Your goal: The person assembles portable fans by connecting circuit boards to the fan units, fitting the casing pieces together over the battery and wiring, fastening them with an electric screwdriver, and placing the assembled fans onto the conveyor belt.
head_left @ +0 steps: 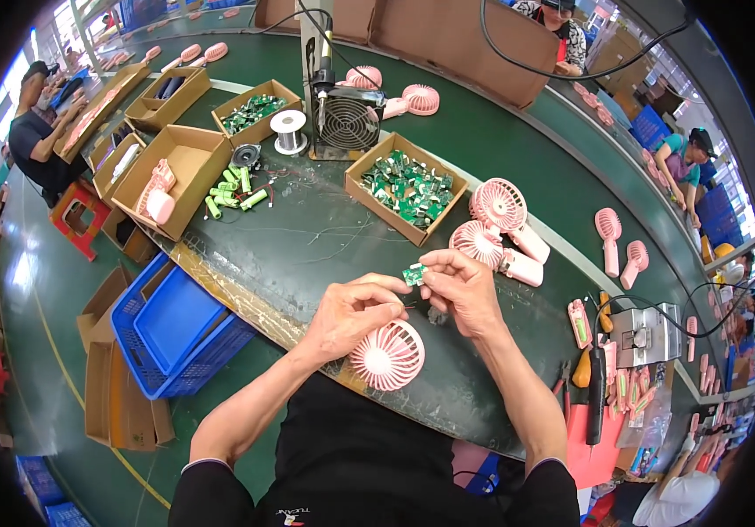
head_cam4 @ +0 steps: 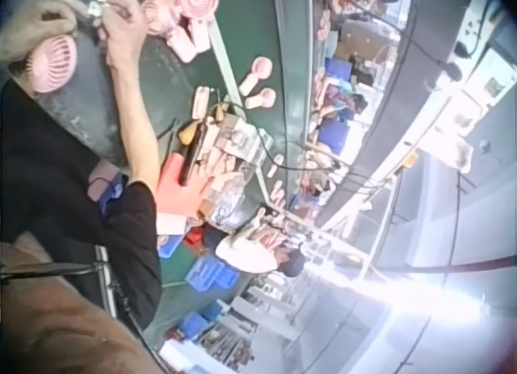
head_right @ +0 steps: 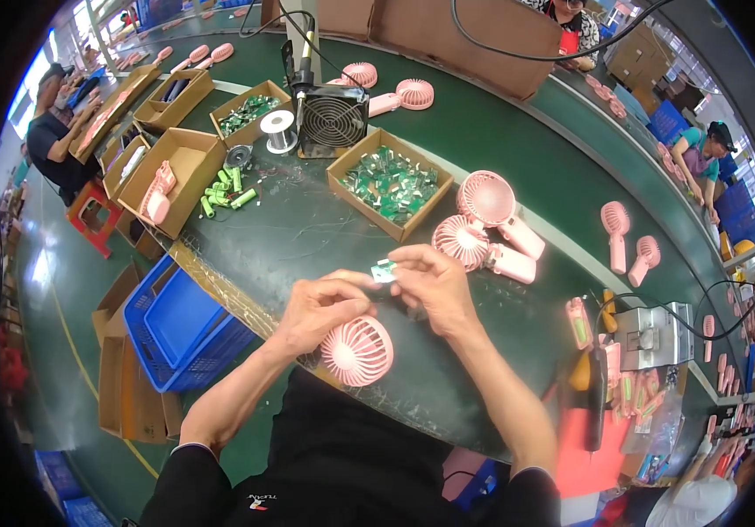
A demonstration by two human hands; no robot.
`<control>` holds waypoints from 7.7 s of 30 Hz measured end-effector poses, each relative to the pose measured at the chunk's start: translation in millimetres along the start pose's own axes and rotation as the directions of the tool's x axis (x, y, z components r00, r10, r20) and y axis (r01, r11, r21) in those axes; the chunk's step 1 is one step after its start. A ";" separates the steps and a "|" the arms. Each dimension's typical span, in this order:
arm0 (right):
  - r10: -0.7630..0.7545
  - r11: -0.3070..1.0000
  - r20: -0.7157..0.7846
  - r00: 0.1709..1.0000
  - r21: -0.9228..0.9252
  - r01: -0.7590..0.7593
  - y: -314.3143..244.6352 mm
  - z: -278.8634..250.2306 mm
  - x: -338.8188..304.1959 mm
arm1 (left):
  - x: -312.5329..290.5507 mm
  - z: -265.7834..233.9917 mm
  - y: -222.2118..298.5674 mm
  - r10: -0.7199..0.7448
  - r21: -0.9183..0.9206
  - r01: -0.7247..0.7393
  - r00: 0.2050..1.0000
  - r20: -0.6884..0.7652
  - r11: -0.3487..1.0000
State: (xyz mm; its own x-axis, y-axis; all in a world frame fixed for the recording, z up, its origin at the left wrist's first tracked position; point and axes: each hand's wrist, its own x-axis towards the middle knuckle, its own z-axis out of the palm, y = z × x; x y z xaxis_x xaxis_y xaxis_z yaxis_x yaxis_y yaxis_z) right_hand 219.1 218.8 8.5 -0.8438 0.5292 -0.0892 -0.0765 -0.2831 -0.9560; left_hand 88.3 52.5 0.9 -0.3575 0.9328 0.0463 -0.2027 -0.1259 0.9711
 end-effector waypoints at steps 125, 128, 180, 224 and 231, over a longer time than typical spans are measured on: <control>-0.164 0.952 0.060 0.985 -0.254 0.174 34.4 40.1 9.8 | -46.9 -44.7 -2.9 -0.112 -0.119 0.077 0.939 -0.326 0.990; -0.175 0.898 0.006 0.984 -0.409 0.162 33.0 46.3 12.9 | -53.2 -59.6 5.9 -0.120 -0.116 0.085 0.932 -0.341 0.990; 0.097 0.865 0.223 0.970 -0.502 0.029 -58.9 -14.2 26.3 | -27.4 -48.4 44.1 -0.159 -0.109 0.148 0.983 -0.095 0.983; -0.295 0.905 0.094 0.951 -0.292 0.310 -4.7 53.8 9.1 | -45.4 -25.8 31.7 -0.131 -0.195 0.078 0.953 -0.275 0.978; -0.393 0.817 0.122 0.911 -0.408 0.407 0.0 57.0 38.4 | -21.5 -47.7 32.1 -0.150 -0.239 0.078 0.942 -0.299 0.968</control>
State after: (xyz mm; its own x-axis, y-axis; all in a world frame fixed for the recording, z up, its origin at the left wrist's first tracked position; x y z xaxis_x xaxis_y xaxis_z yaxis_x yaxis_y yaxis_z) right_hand 156.4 193.6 20.9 -0.8037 0.4963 0.3283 -0.1891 0.3101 -0.9317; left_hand 46.0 12.3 20.0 -0.5789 0.7970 -0.1721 -0.4424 -0.1297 0.8874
